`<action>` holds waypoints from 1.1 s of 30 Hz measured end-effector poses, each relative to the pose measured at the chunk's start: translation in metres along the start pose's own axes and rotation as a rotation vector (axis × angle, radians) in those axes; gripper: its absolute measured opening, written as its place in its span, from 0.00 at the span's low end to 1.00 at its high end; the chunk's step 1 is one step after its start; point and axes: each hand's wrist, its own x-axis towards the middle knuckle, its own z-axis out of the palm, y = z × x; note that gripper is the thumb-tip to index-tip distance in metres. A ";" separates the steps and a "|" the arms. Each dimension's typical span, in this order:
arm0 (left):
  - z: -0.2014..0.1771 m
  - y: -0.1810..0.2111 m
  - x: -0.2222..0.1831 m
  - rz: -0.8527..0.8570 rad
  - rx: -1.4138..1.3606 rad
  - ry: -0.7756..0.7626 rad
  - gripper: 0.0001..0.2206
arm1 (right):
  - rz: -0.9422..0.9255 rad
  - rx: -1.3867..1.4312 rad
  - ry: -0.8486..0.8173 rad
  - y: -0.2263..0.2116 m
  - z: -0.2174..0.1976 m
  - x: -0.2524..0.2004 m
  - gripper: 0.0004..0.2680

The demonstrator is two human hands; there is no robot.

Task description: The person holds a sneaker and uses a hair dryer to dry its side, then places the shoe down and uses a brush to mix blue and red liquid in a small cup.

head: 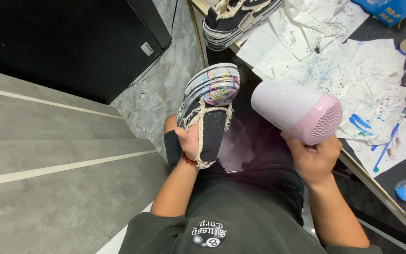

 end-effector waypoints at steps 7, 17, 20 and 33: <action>-0.015 0.006 -0.009 -0.063 0.250 -0.102 0.57 | 0.031 0.032 0.010 0.002 -0.008 -0.002 0.11; -0.041 0.038 0.001 0.153 1.605 -0.467 0.34 | -0.052 0.085 -0.041 0.013 -0.019 -0.014 0.14; -0.010 0.056 0.005 -0.120 1.645 -0.450 0.30 | -0.005 0.042 -0.018 0.015 -0.020 -0.020 0.13; 0.014 0.071 0.030 -0.320 0.600 -0.093 0.23 | 0.128 0.096 -0.264 0.025 -0.014 -0.028 0.12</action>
